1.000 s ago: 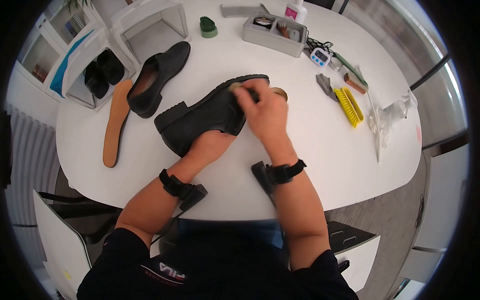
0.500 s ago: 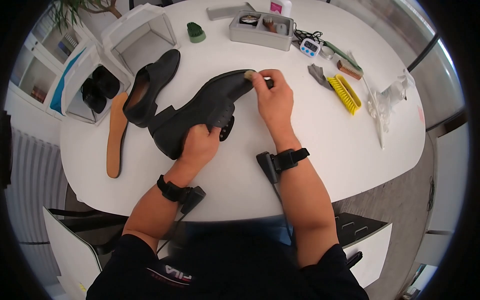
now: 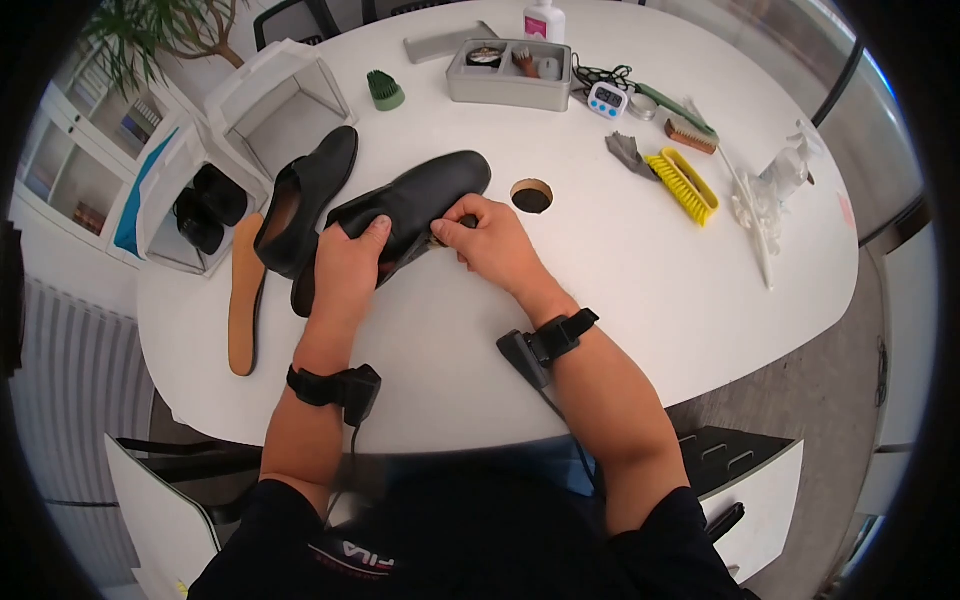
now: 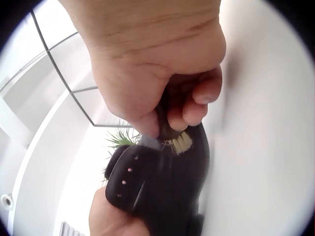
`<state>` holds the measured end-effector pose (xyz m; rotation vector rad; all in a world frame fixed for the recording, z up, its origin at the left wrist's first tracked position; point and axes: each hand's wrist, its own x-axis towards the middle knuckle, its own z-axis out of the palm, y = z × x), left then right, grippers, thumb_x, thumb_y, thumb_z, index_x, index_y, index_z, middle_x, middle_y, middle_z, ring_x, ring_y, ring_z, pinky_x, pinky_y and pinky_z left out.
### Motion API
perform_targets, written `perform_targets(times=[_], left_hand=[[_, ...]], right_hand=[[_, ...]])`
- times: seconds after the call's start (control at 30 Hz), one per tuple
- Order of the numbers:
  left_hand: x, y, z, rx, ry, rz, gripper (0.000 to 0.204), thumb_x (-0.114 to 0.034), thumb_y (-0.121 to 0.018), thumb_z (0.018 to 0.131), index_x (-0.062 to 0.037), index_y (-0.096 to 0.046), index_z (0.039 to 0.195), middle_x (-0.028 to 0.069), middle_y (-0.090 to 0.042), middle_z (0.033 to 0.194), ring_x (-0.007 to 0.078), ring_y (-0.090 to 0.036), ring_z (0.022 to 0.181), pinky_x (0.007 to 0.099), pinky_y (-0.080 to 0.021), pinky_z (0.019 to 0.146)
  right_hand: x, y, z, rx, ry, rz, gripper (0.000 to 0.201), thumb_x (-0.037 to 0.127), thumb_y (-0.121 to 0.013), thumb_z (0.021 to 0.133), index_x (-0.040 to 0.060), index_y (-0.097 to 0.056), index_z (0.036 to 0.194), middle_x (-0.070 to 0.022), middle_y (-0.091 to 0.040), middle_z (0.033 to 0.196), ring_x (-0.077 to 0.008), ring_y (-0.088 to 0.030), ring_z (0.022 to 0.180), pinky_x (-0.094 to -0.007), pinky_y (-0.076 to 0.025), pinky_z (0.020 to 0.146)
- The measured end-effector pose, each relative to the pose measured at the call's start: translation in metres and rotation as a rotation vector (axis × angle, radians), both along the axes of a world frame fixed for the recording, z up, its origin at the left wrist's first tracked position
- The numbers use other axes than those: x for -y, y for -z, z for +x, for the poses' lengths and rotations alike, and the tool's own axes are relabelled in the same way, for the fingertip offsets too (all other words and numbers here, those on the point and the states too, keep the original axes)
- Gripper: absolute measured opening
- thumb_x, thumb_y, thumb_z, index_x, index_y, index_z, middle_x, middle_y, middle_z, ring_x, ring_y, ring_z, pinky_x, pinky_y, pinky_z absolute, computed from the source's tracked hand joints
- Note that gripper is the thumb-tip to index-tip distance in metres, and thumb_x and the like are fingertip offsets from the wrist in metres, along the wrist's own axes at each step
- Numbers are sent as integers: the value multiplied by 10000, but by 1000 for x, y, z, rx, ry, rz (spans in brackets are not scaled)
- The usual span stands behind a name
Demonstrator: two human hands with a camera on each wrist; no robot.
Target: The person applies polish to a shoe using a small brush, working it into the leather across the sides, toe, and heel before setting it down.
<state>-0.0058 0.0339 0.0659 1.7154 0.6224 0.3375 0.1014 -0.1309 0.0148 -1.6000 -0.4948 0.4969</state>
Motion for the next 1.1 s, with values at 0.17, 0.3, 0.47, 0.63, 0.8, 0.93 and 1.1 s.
perform_targets(times=[0.17,0.3,0.47,0.63,0.8,0.93,1.1], left_hand=[[-29,-19,7,-262,163,459,358,-216,-756,978,79,-724,1179,91,-773,978,149,-697,887,298,-543,833],[-38,-32,-50,209,40,461,461,-256,-861,883,60,-723,1189,156,-765,1079,221,-717,933,346,-557,820],[-79,1,-82,27,-48,1067,463,-195,-865,835,-2,-741,1237,137,-700,1364,215,-688,1112,327,-537,905],[-68,6,-75,-57,53,656,327,-162,-873,779,5,-756,1035,162,-679,1379,281,-680,1106,353,-525,859],[-67,13,-55,60,117,684,295,-161,-888,764,-1,-736,960,137,-679,1364,236,-666,933,335,-514,765],[-61,17,-33,134,261,492,686,-187,-943,721,-41,-655,1326,158,-660,1405,225,-656,1176,332,-514,960],[-38,25,-20,157,395,163,1263,-88,-987,654,-43,-251,1680,167,-632,1422,223,-604,1306,342,-453,1149]], right_hand=[[12,3,21,324,459,-93,318,309,-777,950,-5,-740,983,-81,-739,783,-171,-649,675,-329,-525,672],[20,6,30,282,533,-95,302,329,-774,959,34,-739,1014,-60,-735,768,-170,-650,679,-326,-520,675],[3,8,15,379,460,-87,303,339,-791,952,58,-733,1049,-72,-734,769,-191,-664,687,-340,-527,680],[-6,8,-3,505,178,-223,232,296,-788,927,119,-731,1066,-138,-762,856,-340,-745,821,-435,-570,757],[8,4,18,580,461,-328,287,342,-796,908,98,-752,1051,-119,-780,866,-322,-753,827,-427,-582,769],[27,-5,37,376,573,-332,306,354,-782,923,82,-757,1062,-127,-782,892,-293,-756,883,-411,-575,796],[26,0,36,323,295,-262,304,351,-770,935,63,-754,1032,-111,-762,867,-285,-724,824,-401,-559,773]])
